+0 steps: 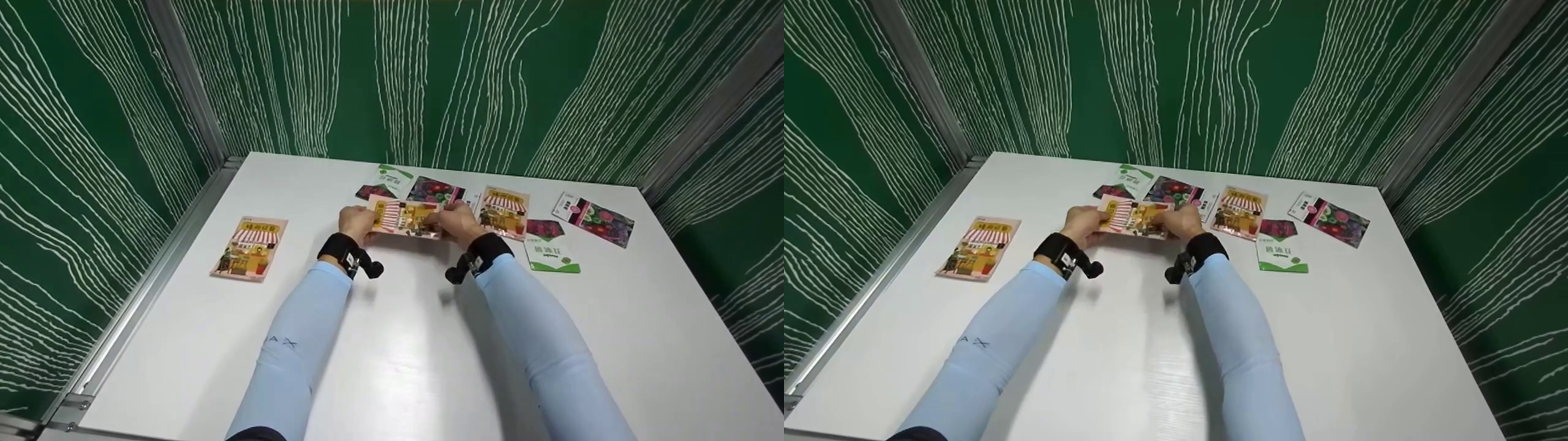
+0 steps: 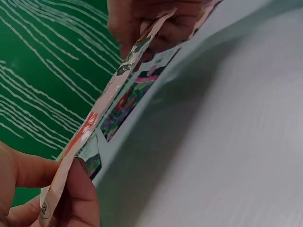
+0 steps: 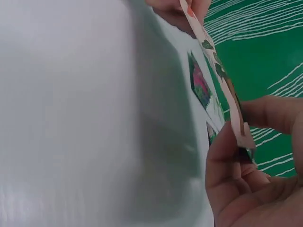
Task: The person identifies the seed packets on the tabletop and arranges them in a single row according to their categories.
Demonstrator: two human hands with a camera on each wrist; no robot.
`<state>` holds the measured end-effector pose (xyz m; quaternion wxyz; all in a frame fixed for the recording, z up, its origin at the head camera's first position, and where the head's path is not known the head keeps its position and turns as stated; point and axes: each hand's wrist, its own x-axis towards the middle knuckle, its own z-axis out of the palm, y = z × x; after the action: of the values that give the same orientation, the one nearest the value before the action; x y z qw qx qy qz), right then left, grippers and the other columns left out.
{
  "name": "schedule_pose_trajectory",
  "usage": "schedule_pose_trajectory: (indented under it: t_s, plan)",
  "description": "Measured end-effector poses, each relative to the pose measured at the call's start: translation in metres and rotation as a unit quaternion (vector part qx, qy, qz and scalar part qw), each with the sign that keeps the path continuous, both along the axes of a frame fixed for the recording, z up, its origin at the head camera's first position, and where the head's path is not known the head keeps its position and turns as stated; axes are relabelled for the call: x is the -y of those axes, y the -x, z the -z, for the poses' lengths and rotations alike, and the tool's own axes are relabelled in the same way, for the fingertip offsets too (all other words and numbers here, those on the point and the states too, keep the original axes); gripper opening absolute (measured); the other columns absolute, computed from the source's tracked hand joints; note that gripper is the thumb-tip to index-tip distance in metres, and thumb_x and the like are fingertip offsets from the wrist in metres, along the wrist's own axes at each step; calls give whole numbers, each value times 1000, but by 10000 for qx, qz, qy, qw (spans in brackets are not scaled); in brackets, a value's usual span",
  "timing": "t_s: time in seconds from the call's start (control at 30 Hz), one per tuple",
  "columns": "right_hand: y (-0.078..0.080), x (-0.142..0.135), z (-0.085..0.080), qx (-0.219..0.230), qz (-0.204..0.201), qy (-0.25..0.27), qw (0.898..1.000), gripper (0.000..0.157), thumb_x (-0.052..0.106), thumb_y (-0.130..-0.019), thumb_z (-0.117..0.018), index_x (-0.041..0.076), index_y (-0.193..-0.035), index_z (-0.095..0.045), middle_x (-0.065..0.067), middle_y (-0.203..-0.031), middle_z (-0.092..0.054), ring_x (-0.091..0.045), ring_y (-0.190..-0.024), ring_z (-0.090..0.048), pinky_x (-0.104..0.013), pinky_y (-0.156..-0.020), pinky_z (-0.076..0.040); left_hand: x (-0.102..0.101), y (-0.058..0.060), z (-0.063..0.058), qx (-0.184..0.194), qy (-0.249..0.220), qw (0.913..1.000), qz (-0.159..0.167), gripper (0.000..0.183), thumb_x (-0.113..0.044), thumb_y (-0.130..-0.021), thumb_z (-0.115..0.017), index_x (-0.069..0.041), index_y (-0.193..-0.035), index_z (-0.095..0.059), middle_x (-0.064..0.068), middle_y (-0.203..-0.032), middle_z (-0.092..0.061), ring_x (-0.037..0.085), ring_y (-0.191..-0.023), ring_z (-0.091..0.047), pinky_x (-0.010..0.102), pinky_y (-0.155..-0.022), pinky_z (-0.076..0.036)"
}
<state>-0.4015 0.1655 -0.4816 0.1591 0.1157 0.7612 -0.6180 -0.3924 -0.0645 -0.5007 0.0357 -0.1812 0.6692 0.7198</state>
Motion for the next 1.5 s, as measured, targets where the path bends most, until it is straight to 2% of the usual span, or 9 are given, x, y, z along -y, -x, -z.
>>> schedule_pose_trajectory:
  t_s: [0.17,0.37,0.47,0.53,0.7,0.9,1.13,1.3,1.5]
  plan:
    - [1,8,-3,-13,109,632,9979,62,10,-99,-78,4,-153,-48,-11,-136,-67,-20,-108,-74,-30,-86,-66,2,-5,-7,-128,-928,9951,-320,41,-6,-107,-69,11,-144,-64,8,-93,-74,11,-67,-74,25,-69,-65]
    - [-3,29,-4,-256,576,1596,9852,63,2,-102,-73,6,-157,-43,-10,-134,-67,-20,-106,-76,-30,-82,-68,-12,-4,-17,-151,-2059,9752,-792,36,-8,-108,-70,8,-140,-66,9,-102,-74,15,-84,-73,28,-79,-63]
    - [-7,39,-4,-358,692,1908,9785,64,1,-103,-72,6,-162,-45,-13,-139,-68,-21,-108,-77,-30,-83,-69,-26,-6,-23,-174,-2480,9661,-701,38,-7,-108,-69,7,-144,-64,14,-115,-74,20,-97,-73,28,-79,-63]
    - [-10,43,-5,-378,704,2042,9757,64,2,-104,-71,8,-164,-48,-14,-141,-69,-21,-108,-77,-30,-85,-68,-34,-7,-27,-191,-2528,9658,-537,40,-7,-110,-67,6,-147,-61,18,-125,-75,21,-101,-72,28,-79,-62]
    - [-14,41,-12,-353,677,2135,9739,56,12,-106,-74,8,-158,-57,-9,-126,-75,-16,-99,-80,-27,-83,-68,-36,-11,-34,-257,-1999,9794,-135,43,-9,-113,-62,2,-154,-56,23,-141,-73,23,-105,-74,28,-78,-61]
    - [-17,27,-15,-368,378,1886,9806,30,17,-106,-75,3,-133,-71,-4,-95,-81,-11,-71,-77,-22,-64,-63,-10,-17,-38,-219,-707,9936,850,45,-18,-115,-62,-7,-159,-56,20,-144,-72,24,-114,-74,32,-80,-62]
    - [-21,19,-12,25,-693,1548,9855,20,13,-106,-75,3,-124,-75,-4,-95,-83,-15,-80,-82,-27,-72,-68,17,-24,-39,-33,91,9730,2307,42,-15,-113,-65,-4,-154,-63,17,-131,-81,20,-98,-82,33,-78,-69]
    - [-30,23,-10,-41,-914,1471,9849,16,9,-105,-77,3,-119,-77,-3,-94,-86,-15,-82,-84,-30,-76,-70,30,-29,-38,-107,90,9782,2070,34,-18,-109,-75,-1,-138,-74,5,-104,-82,15,-85,-81,31,-75,-69]
    - [-39,26,-12,-151,-1311,1136,9847,13,11,-104,-79,4,-114,-78,-3,-93,-87,-13,-78,-84,-28,-74,-69,50,-36,-36,-65,282,9794,1999,24,-18,-109,-75,0,-125,-74,3,-100,-78,15,-85,-78,30,-73,-68]
